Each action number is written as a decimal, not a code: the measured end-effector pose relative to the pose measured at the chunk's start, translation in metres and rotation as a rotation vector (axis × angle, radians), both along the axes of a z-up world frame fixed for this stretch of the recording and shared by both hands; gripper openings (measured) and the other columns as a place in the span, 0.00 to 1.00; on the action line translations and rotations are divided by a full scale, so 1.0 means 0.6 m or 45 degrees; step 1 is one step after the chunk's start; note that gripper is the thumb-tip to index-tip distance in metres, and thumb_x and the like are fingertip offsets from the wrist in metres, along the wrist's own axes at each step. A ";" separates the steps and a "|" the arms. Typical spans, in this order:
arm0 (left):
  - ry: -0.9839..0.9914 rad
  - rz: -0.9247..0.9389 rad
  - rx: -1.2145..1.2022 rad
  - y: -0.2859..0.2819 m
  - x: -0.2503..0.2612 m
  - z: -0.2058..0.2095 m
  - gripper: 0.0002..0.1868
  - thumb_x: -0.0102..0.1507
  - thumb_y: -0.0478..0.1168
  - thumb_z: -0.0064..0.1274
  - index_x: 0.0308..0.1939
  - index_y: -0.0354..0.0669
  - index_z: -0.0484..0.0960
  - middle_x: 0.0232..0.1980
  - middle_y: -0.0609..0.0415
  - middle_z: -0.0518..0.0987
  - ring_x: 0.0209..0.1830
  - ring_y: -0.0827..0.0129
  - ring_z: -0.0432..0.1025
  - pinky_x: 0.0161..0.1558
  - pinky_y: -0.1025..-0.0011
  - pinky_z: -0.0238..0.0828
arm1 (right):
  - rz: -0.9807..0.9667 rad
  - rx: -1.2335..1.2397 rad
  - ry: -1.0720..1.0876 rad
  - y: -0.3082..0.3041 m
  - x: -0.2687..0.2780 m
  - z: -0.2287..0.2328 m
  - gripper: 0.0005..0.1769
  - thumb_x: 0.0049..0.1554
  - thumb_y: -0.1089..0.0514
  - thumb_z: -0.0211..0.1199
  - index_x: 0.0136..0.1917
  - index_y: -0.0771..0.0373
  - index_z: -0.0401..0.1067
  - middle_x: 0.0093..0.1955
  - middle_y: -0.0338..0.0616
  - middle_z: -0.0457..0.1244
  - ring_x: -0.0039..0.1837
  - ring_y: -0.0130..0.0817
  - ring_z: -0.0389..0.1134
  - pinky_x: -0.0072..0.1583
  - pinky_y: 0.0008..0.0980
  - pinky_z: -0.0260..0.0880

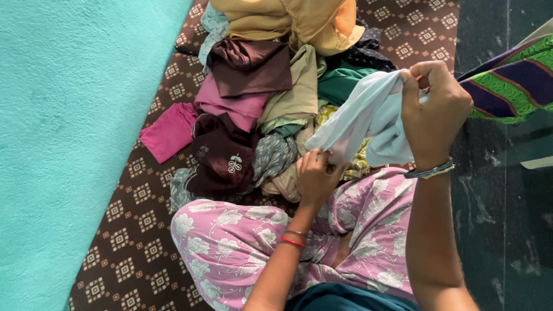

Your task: The person sits on a patterned mat and folds a pink garment, smoothing and aligning it before placing it aside. Then the person picks up a white garment, unfolds it, lays it flat, and folds it neatly, smoothing the fabric as they go.

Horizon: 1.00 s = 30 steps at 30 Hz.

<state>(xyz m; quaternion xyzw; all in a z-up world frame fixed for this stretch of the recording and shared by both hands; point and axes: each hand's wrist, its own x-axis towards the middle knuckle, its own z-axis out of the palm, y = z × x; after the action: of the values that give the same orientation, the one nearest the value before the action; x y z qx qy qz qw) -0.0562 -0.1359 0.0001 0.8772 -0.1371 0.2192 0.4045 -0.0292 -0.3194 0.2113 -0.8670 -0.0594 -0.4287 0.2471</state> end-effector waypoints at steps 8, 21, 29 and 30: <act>-0.002 0.101 0.246 -0.071 -0.009 -0.021 0.35 0.54 0.67 0.60 0.46 0.39 0.84 0.55 0.47 0.77 0.57 0.52 0.70 0.65 0.44 0.56 | 0.042 0.072 0.019 0.000 -0.009 -0.001 0.07 0.66 0.64 0.70 0.47 0.67 0.74 0.42 0.45 0.69 0.43 0.32 0.72 0.50 0.32 0.69; -0.001 0.133 0.243 0.075 0.057 -0.065 0.09 0.60 0.39 0.52 0.40 0.41 0.85 0.46 0.50 0.83 0.48 0.57 0.77 0.65 0.45 0.58 | -0.086 0.053 0.079 -0.082 0.005 -0.052 0.08 0.68 0.61 0.72 0.48 0.65 0.75 0.41 0.44 0.69 0.45 0.34 0.71 0.50 0.32 0.69; -0.042 -0.265 -0.298 0.299 0.105 0.077 0.08 0.58 0.26 0.63 0.40 0.37 0.87 0.44 0.51 0.86 0.45 0.68 0.81 0.50 0.72 0.76 | -0.168 -0.002 0.203 -0.142 0.013 -0.118 0.09 0.66 0.59 0.73 0.48 0.64 0.77 0.40 0.44 0.68 0.45 0.35 0.71 0.49 0.34 0.69; 0.020 -0.272 -0.291 0.317 0.102 0.101 0.08 0.58 0.25 0.62 0.40 0.37 0.86 0.43 0.51 0.85 0.43 0.69 0.81 0.48 0.73 0.76 | -0.151 -0.009 0.221 -0.144 0.012 -0.125 0.09 0.66 0.58 0.73 0.48 0.64 0.77 0.40 0.44 0.69 0.44 0.35 0.71 0.49 0.34 0.69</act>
<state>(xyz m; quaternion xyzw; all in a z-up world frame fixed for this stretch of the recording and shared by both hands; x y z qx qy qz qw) 0.0053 0.0542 0.0606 0.8075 -0.2006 0.1823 0.5239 -0.0221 -0.4056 0.1366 -0.9037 0.0121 -0.3656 0.2224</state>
